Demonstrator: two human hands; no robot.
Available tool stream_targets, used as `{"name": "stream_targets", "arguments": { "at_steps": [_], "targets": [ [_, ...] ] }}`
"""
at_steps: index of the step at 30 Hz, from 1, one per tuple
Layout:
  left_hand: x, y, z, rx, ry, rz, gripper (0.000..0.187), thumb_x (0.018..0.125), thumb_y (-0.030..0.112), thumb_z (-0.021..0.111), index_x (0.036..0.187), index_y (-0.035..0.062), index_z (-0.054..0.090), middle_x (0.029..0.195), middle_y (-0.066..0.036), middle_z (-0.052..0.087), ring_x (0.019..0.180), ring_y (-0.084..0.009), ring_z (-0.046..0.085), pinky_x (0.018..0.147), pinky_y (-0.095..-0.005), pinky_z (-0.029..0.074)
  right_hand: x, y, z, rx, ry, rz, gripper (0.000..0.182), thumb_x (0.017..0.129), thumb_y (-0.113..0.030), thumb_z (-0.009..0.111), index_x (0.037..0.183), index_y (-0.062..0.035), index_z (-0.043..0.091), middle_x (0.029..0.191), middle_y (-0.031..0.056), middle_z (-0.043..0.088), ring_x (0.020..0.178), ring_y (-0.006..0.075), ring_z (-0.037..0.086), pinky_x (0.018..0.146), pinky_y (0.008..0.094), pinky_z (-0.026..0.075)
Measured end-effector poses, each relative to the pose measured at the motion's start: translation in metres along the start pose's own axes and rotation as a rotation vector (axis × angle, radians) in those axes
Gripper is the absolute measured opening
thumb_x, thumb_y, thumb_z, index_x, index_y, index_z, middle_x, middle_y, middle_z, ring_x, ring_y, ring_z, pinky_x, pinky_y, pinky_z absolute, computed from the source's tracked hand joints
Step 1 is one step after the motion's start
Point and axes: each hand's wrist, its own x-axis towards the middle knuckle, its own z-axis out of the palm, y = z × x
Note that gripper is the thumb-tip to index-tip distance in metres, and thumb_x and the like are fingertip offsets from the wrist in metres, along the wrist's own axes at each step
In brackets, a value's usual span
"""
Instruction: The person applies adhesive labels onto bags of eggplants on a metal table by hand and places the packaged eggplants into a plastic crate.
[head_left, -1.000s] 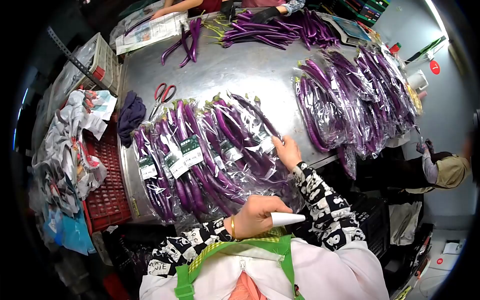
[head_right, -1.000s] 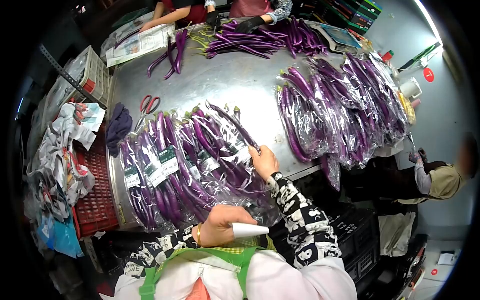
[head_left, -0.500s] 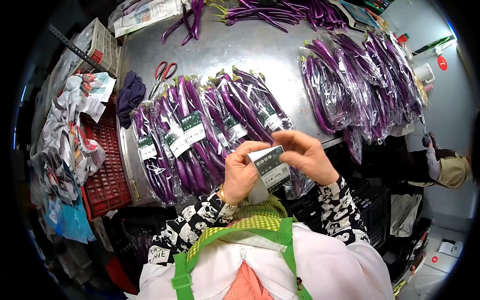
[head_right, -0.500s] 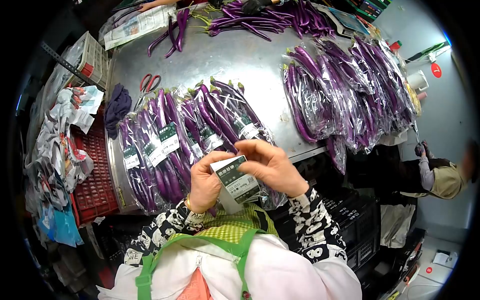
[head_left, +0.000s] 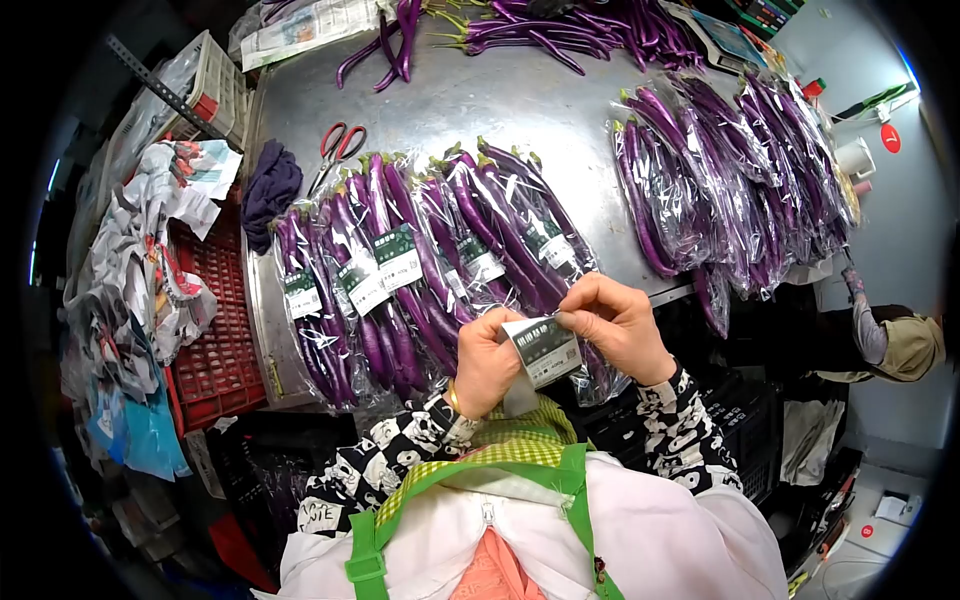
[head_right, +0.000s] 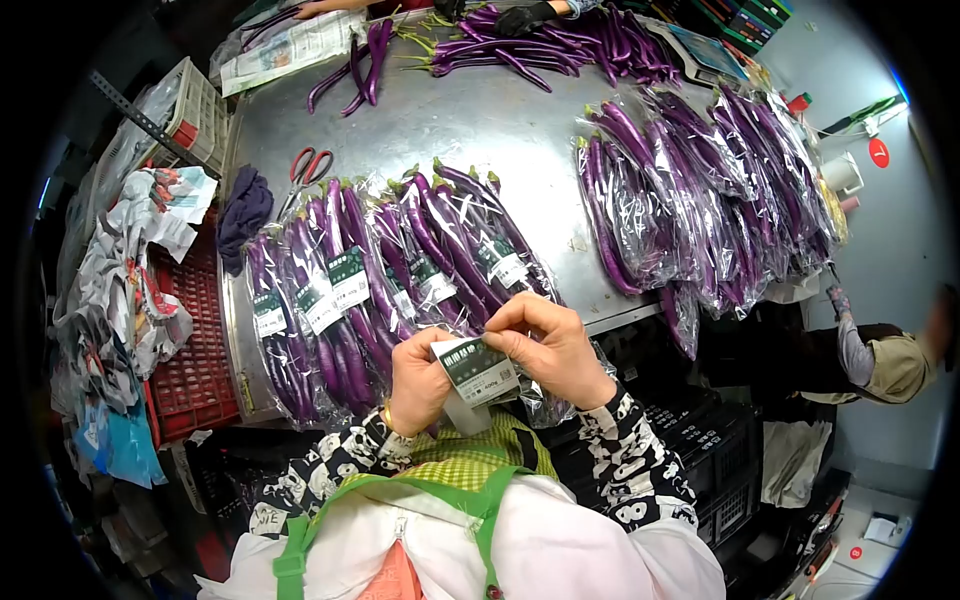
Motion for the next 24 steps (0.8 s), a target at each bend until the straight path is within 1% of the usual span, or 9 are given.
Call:
{"name": "stream_targets", "arguments": {
  "at_steps": [1, 3, 7, 13, 15, 17, 21, 22, 24],
  "targets": [
    [-0.002, 0.0, -0.001, 0.051, 0.043, 0.038, 0.005, 0.085, 0.005, 0.066, 0.085, 0.0009, 0.064, 0.075, 0.0, 0.064, 0.069, -0.004, 0.058, 0.061, -0.0202, 0.047, 0.002, -0.006, 0.003, 0.003, -0.005, 0.0, 0.014, 0.083, -0.005, 0.068, 0.095, 0.0012, 0.065, 0.085, 0.0019, 0.059, 0.074, 0.0072, 0.055, 0.067, 0.0209, 0.045],
    [-0.003, 0.003, -0.003, 0.116, 0.024, 0.107, 0.006, 0.085, 0.006, 0.066, 0.088, 0.0003, 0.065, 0.078, -0.002, 0.065, 0.072, -0.0052, 0.059, 0.064, -0.0206, 0.049, 0.004, -0.018, 0.011, 0.293, 0.043, 0.246, 0.017, 0.085, -0.007, 0.067, 0.099, 0.0016, 0.065, 0.087, 0.001, 0.06, 0.078, 0.006, 0.055, 0.071, 0.0202, 0.047],
    [-0.001, 0.012, 0.0, 0.07, 0.026, 0.188, 0.009, 0.084, 0.006, 0.068, 0.09, 0.0002, 0.065, 0.081, -0.003, 0.066, 0.075, -0.0061, 0.061, 0.066, -0.0211, 0.05, 0.006, -0.022, 0.009, 0.203, -0.1, 0.285, 0.021, 0.087, -0.009, 0.066, 0.104, 0.0015, 0.064, 0.089, 0.0023, 0.065, 0.082, 0.0065, 0.06, 0.072, 0.0203, 0.049],
    [-0.004, 0.003, -0.003, 0.024, 0.026, 0.165, 0.01, 0.083, 0.007, 0.07, 0.088, 0.0014, 0.063, 0.082, -0.002, 0.066, 0.073, -0.0053, 0.06, 0.063, -0.0204, 0.049, 0.003, -0.013, 0.014, 0.137, -0.045, 0.138, 0.012, 0.086, -0.007, 0.066, 0.095, 0.0012, 0.063, 0.084, 0.0015, 0.063, 0.078, 0.0067, 0.059, 0.069, 0.02, 0.048],
    [-0.005, -0.003, -0.005, -0.034, 0.015, 0.074, 0.009, 0.083, 0.006, 0.07, 0.085, 0.0019, 0.062, 0.08, -0.002, 0.066, 0.072, -0.0045, 0.059, 0.061, -0.0202, 0.049, 0.003, -0.014, 0.011, 0.098, -0.038, 0.112, 0.01, 0.086, -0.006, 0.066, 0.091, 0.0014, 0.062, 0.082, 0.0007, 0.06, 0.076, 0.0067, 0.056, 0.069, 0.0196, 0.046],
    [-0.008, -0.001, -0.003, -0.029, 0.03, 0.054, 0.009, 0.083, 0.006, 0.07, 0.083, 0.002, 0.061, 0.079, -0.002, 0.066, 0.071, -0.0041, 0.059, 0.06, -0.0201, 0.048, 0.005, -0.017, 0.008, -0.163, -0.106, 0.051, 0.008, 0.086, -0.003, 0.065, 0.091, 0.001, 0.061, 0.08, 0.0, 0.058, 0.073, 0.0061, 0.054, 0.067, 0.0196, 0.045],
    [-0.01, -0.002, -0.006, -0.062, 0.058, 0.048, 0.011, 0.083, 0.006, 0.07, 0.08, 0.0023, 0.06, 0.075, -0.001, 0.065, 0.068, -0.0033, 0.058, 0.058, -0.0198, 0.048, 0.004, -0.017, 0.018, 0.113, -0.04, 0.114, 0.017, 0.086, -0.003, 0.065, 0.101, 0.0027, 0.061, 0.082, -0.0004, 0.058, 0.071, 0.0051, 0.053, 0.064, 0.0191, 0.045],
    [-0.01, -0.004, -0.008, -0.026, 0.061, 0.061, 0.011, 0.083, 0.005, 0.07, 0.079, 0.0024, 0.06, 0.075, -0.001, 0.065, 0.069, -0.0029, 0.058, 0.058, -0.0196, 0.048, 0.003, -0.02, 0.014, 0.068, -0.118, 0.176, 0.023, 0.086, -0.004, 0.066, 0.107, 0.0032, 0.059, 0.085, -0.0007, 0.057, 0.074, 0.0047, 0.054, 0.066, 0.0191, 0.046],
    [-0.011, -0.002, -0.008, -0.036, 0.059, 0.063, 0.011, 0.083, 0.006, 0.07, 0.079, 0.0026, 0.06, 0.075, -0.001, 0.065, 0.068, -0.0028, 0.058, 0.058, -0.0193, 0.047, 0.003, -0.018, 0.013, 0.091, -0.134, 0.195, 0.021, 0.086, -0.004, 0.066, 0.105, 0.003, 0.059, 0.086, -0.0008, 0.057, 0.075, 0.0044, 0.054, 0.067, 0.019, 0.046]
  ]
}}
